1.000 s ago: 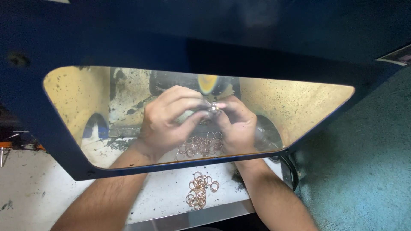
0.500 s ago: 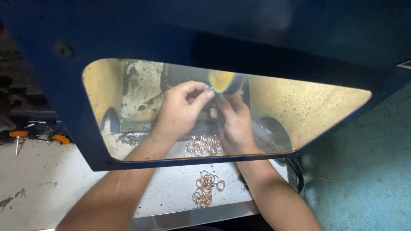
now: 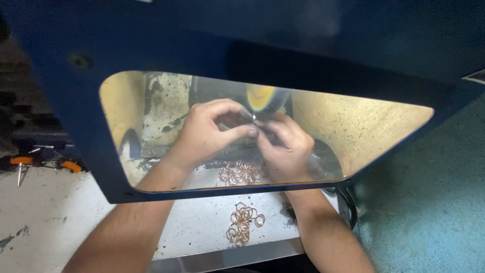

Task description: Polishing small metal rings one by one using a bench-mounted polishing wheel inside a dust collection hood.

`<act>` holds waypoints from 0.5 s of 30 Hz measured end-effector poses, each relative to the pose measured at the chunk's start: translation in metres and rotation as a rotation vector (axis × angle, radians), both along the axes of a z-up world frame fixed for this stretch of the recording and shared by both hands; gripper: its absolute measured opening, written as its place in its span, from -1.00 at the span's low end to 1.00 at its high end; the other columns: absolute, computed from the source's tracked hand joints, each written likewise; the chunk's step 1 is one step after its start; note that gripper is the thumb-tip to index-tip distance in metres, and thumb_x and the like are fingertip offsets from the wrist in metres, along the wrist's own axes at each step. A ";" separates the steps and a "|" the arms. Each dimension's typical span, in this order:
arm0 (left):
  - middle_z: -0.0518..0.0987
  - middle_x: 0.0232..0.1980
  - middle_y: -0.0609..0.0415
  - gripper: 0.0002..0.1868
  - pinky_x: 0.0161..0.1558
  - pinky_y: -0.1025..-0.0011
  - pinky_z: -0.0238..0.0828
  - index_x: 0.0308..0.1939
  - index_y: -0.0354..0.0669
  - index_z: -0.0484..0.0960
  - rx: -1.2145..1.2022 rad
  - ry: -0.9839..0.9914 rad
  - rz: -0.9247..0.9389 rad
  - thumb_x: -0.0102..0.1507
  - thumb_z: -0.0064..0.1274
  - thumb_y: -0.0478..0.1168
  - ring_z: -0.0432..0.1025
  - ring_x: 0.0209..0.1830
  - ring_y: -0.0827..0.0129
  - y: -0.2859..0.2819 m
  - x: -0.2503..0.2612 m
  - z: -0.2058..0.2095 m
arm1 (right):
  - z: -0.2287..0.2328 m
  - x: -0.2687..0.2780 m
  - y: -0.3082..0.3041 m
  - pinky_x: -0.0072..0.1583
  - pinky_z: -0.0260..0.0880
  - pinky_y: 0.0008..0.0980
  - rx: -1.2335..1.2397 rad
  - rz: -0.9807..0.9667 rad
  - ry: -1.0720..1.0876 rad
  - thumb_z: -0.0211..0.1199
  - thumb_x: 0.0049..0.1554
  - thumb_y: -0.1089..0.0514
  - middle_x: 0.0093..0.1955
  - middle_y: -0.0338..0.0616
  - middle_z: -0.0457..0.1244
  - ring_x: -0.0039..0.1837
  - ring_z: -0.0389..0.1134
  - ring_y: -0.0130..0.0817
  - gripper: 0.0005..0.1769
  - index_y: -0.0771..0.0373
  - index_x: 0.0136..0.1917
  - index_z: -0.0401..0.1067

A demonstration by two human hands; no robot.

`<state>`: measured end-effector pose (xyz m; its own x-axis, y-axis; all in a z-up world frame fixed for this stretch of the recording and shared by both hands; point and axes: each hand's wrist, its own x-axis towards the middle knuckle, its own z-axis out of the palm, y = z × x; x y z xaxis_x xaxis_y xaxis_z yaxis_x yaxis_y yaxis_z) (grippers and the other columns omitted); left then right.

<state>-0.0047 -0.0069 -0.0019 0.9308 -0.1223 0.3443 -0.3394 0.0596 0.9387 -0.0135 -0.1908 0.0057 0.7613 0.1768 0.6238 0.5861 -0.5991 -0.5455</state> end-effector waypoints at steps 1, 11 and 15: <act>0.71 -0.23 -0.13 -0.78 -0.13 0.22 0.65 -0.18 -0.27 0.72 0.001 0.000 -0.007 0.14 0.38 -0.28 0.66 -0.18 0.16 -0.001 0.001 0.000 | 0.004 0.000 0.002 -0.21 0.49 -0.41 0.001 -0.007 0.000 0.56 0.03 0.21 -0.22 -0.21 0.43 -0.23 0.50 -0.30 -0.89 0.13 -0.15 0.66; 0.73 -0.23 -0.09 -0.91 -0.15 0.30 0.64 -0.20 -0.26 0.76 0.061 -0.019 0.007 0.21 0.28 -0.36 0.68 -0.19 0.16 0.003 0.004 0.006 | -0.011 0.007 -0.007 0.08 0.54 -0.10 0.280 0.049 0.489 0.34 0.15 0.20 -0.08 0.06 0.44 0.06 0.51 -0.14 -0.82 0.32 0.02 0.53; 0.73 -0.24 -0.05 -0.92 -0.20 0.35 0.64 -0.20 -0.24 0.76 0.038 0.002 0.072 0.24 0.28 -0.32 0.67 -0.22 0.23 -0.002 0.006 -0.001 | 0.003 0.000 0.007 0.06 0.55 -0.16 0.388 0.011 0.678 0.27 0.20 0.09 -0.17 0.01 0.45 -0.04 0.50 -0.27 -0.77 0.31 -0.02 0.55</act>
